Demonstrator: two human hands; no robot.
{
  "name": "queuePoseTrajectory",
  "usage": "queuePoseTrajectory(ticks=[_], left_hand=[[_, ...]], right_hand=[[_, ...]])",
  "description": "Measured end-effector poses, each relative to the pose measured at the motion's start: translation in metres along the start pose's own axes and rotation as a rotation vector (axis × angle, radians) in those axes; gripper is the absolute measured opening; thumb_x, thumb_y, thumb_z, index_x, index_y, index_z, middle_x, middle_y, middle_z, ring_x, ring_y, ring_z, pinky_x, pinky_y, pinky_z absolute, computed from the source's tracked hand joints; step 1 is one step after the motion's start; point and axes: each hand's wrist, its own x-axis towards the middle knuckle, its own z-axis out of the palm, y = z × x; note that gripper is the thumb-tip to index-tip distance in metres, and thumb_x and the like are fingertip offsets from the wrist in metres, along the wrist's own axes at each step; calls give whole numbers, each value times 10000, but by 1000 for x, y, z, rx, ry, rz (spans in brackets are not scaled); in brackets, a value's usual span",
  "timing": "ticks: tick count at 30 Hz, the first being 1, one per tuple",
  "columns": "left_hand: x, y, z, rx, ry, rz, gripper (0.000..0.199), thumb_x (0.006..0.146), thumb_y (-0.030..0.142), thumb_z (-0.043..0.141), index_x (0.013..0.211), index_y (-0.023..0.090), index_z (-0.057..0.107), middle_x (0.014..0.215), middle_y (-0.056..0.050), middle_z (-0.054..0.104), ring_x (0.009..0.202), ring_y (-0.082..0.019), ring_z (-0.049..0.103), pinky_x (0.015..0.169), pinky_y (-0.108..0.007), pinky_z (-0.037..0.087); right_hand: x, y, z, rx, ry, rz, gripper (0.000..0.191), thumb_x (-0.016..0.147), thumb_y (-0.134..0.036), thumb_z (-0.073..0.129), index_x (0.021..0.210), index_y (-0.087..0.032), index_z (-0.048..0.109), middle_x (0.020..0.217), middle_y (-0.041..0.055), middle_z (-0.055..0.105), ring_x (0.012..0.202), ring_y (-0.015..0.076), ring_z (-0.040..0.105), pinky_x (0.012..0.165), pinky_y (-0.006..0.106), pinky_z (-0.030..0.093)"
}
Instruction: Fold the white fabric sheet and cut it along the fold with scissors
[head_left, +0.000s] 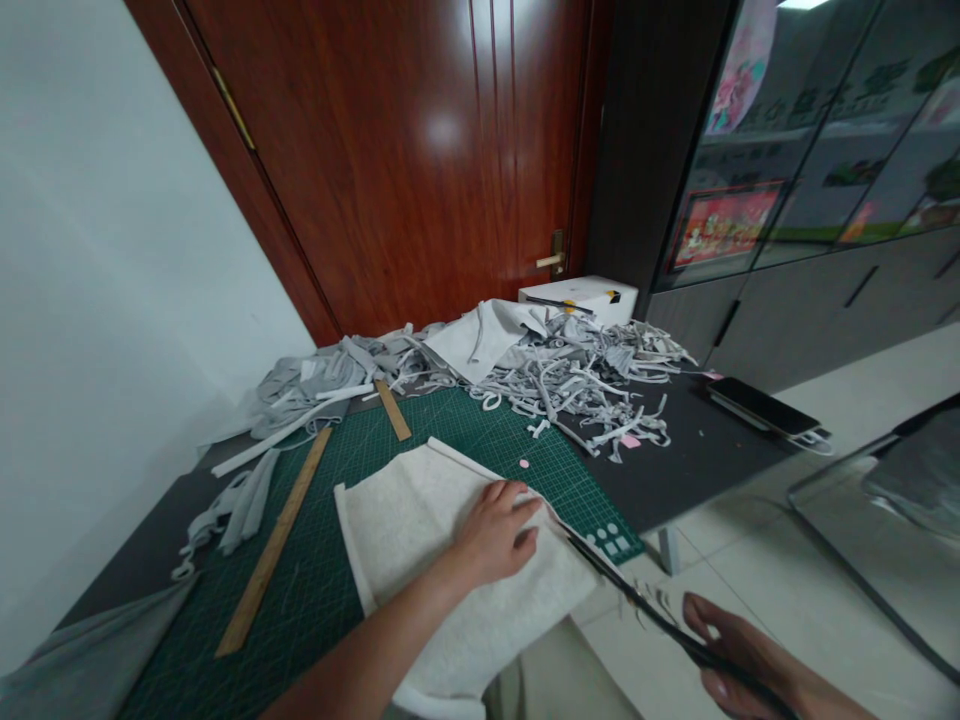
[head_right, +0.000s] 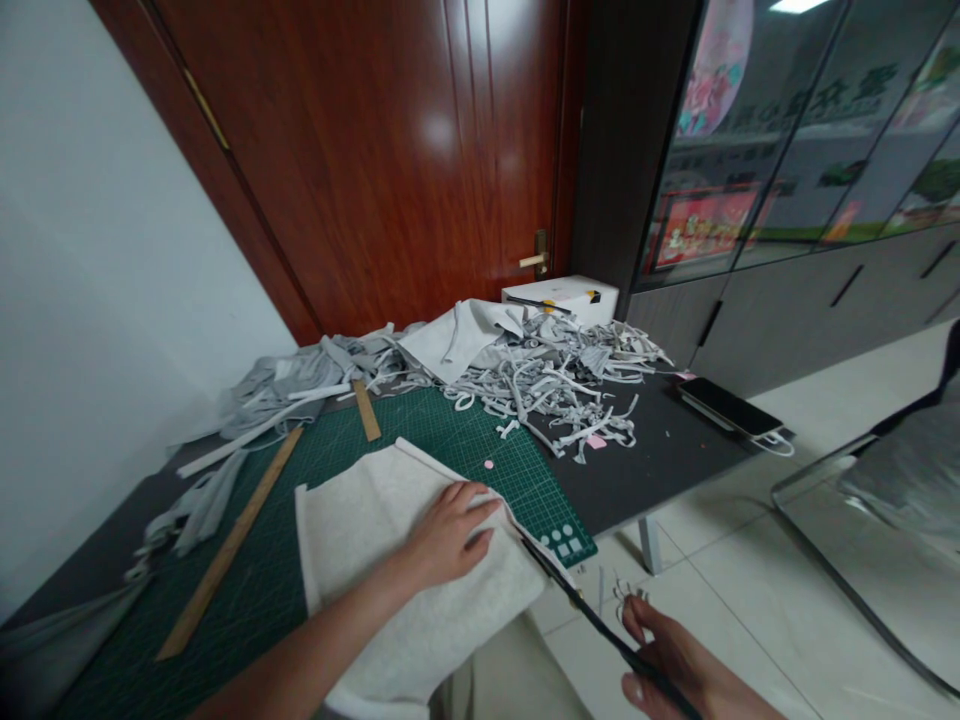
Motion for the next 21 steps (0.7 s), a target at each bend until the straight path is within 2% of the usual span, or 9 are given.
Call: queuePoseTrajectory(ticks=[4, 7, 11, 16, 21], left_hand=[[0, 0, -1, -31, -7, -3, 430, 824, 271, 563, 1253, 252, 540, 1256, -67, 500, 1162, -260, 428, 1023, -421, 352], [0, 0, -3, -37, -13, -6, 430, 826, 265, 562, 1255, 248, 538, 1260, -63, 502, 1171, -254, 426, 1031, -413, 347], [0, 1, -4, -36, -8, -13, 431, 813, 262, 576, 1243, 247, 545, 1248, -60, 509, 1165, -250, 434, 1033, -401, 349], [0, -2, 0, -38, 6, -30, 446, 802, 280, 592, 1243, 228, 547, 1261, -67, 505, 1179, -250, 423, 1043, -396, 343], [0, -4, 2, -35, 0, -27, 452, 806, 293, 587, 1253, 243, 539, 1293, -64, 493, 1206, -255, 407, 1049, -416, 338]], right_hand=[[4, -5, 14, 29, 33, -13, 815, 556, -789, 606, 1130, -246, 401, 573, -73, 447, 394, 59, 277, 379, 181, 185], [5, -8, 20, 31, 33, -17, 745, 580, -791, 583, 1052, -237, 426, 536, -89, 395, 392, 52, 247, 382, 178, 149], [7, -7, 20, 56, 24, -23, 698, 592, -775, 594, 1007, -235, 445, 539, -89, 397, 387, 44, 240, 363, 166, 148], [12, -2, 20, 103, 79, -16, 778, 604, -719, 618, 1173, -234, 405, 546, -88, 424, 362, 58, 282, 356, 184, 178], [7, -12, 19, 88, 3, 8, 817, 626, -707, 625, 1200, -200, 340, 529, -118, 397, 370, 31, 245, 359, 160, 151]])
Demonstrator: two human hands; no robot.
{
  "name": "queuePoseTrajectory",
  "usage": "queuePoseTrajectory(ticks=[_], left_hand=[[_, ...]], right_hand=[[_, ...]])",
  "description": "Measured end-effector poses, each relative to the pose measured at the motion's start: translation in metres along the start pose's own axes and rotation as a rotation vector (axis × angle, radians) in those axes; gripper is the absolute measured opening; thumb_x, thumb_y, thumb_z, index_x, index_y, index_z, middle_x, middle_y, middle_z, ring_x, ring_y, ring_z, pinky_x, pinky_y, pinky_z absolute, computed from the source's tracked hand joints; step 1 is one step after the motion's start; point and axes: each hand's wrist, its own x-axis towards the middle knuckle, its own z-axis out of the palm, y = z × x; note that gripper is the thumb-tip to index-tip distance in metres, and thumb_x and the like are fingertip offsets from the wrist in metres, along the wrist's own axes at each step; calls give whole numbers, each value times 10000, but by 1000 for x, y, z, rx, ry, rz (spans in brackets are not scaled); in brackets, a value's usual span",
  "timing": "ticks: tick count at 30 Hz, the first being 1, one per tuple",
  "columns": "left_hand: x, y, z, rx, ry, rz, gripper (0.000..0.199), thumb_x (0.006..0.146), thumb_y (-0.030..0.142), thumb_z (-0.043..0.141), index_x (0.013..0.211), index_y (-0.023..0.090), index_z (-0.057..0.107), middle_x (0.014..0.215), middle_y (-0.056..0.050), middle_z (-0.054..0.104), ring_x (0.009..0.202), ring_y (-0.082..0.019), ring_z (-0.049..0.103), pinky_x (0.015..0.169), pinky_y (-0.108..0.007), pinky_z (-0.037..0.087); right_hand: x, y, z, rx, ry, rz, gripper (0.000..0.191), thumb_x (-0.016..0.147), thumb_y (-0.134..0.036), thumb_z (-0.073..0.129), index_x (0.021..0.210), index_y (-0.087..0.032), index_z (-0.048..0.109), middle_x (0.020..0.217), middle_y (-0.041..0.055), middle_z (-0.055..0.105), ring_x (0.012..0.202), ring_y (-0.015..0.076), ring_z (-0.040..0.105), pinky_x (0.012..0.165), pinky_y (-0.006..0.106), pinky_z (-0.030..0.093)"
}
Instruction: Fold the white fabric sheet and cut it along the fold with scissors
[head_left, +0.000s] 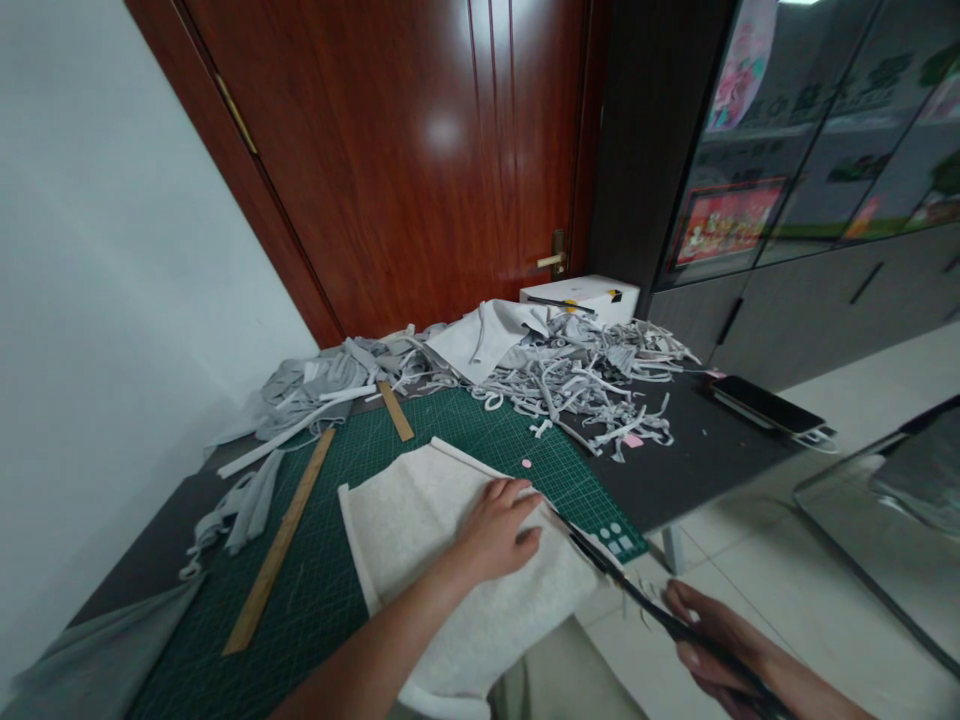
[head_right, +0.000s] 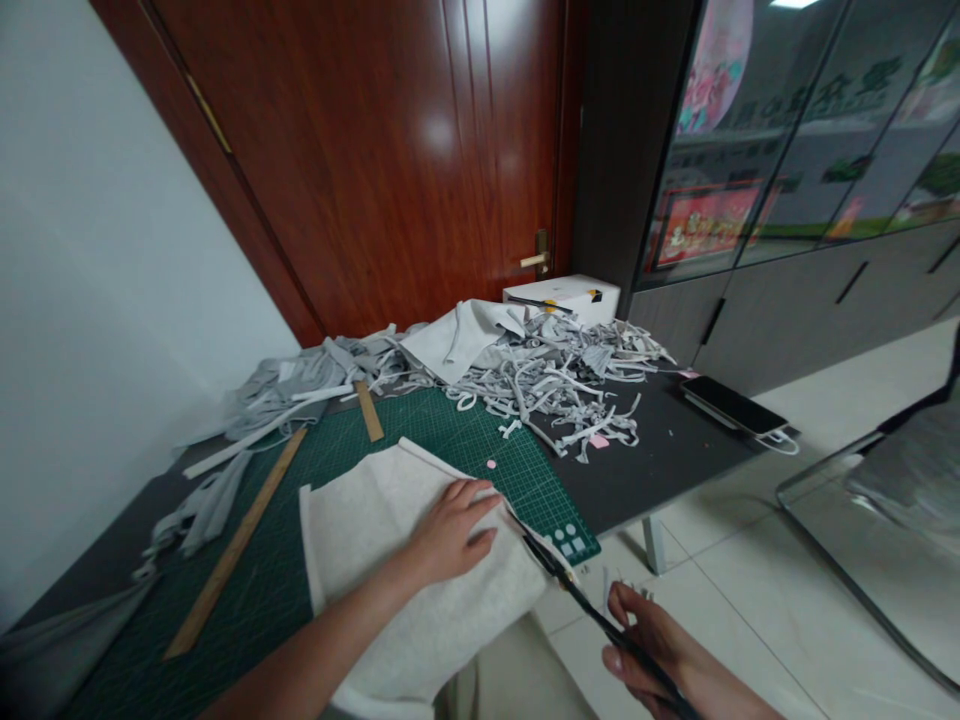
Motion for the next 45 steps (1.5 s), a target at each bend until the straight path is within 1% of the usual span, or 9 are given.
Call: queuePoseTrajectory(ticks=[4, 6, 10, 14, 20, 30, 34, 40, 45], left_hand=[[0, -1, 0, 9, 6, 5, 452, 807, 293, 590, 1254, 243, 541, 1294, -72, 479, 1202, -259, 409, 1044, -418, 343], [0, -1, 0, 12, 12, 3, 454, 805, 294, 594, 1253, 244, 544, 1291, -78, 465, 1199, -264, 408, 1039, -422, 348], [-1, -1, 1, 7, 12, 0, 457, 804, 294, 595, 1255, 242, 544, 1288, -84, 434, 1202, -266, 397, 1039, -419, 351], [-1, -1, 0, -3, 17, -13, 462, 795, 285, 602, 1252, 252, 547, 1278, -80, 420, 1203, -266, 390, 1032, -417, 361], [0, -1, 1, -5, 16, -17, 460, 791, 293, 608, 1244, 249, 550, 1269, -82, 425, 1197, -267, 390, 1031, -422, 355], [0, -1, 1, -30, 27, -40, 506, 766, 298, 627, 1254, 230, 513, 1268, -82, 454, 1201, -271, 401, 1046, -430, 341], [1, 0, 1, -83, 44, -97, 522, 729, 280, 640, 1216, 199, 468, 1242, -92, 442, 1174, -261, 434, 1032, -416, 368], [1, 5, 1, -25, 44, -128, 427, 717, 299, 639, 1107, 216, 487, 1165, -77, 467, 1134, -269, 448, 1008, -416, 383], [-4, 20, 2, 8, 50, -156, 453, 713, 319, 647, 1128, 194, 512, 1158, -97, 476, 1121, -290, 429, 997, -436, 376]], right_hand=[[-3, -7, -3, -30, -71, 7, 744, 602, -766, 603, 1060, -217, 395, 539, -105, 417, 388, 27, 250, 358, 153, 161], [-1, -5, -5, -52, -100, 15, 747, 603, -776, 593, 1059, -218, 397, 528, -111, 408, 384, 31, 250, 358, 161, 177], [5, 4, -4, -26, -25, 5, 813, 607, -734, 620, 1185, -218, 376, 547, -105, 418, 366, 52, 290, 356, 182, 194], [9, 11, 0, 13, 37, -6, 832, 581, -716, 643, 1207, -224, 402, 592, -79, 460, 381, 71, 355, 357, 193, 217], [8, 13, 1, 4, 58, -6, 838, 603, -709, 639, 1227, -210, 387, 616, -68, 491, 384, 52, 306, 369, 191, 202], [11, 15, -9, -75, 17, 16, 828, 578, -702, 663, 1229, -226, 476, 546, -36, 542, 371, 120, 449, 321, 217, 395], [15, 18, -8, -107, 34, 2, 836, 539, -714, 672, 1197, -224, 508, 520, -16, 548, 372, 141, 459, 311, 229, 398], [15, 11, -7, -151, 17, 15, 774, 528, -721, 659, 1105, -224, 521, 499, -51, 491, 334, 97, 375, 305, 206, 337], [9, 18, -11, -116, 16, -69, 698, 555, -755, 642, 1026, -257, 507, 540, -36, 483, 407, 150, 471, 383, 255, 428]])
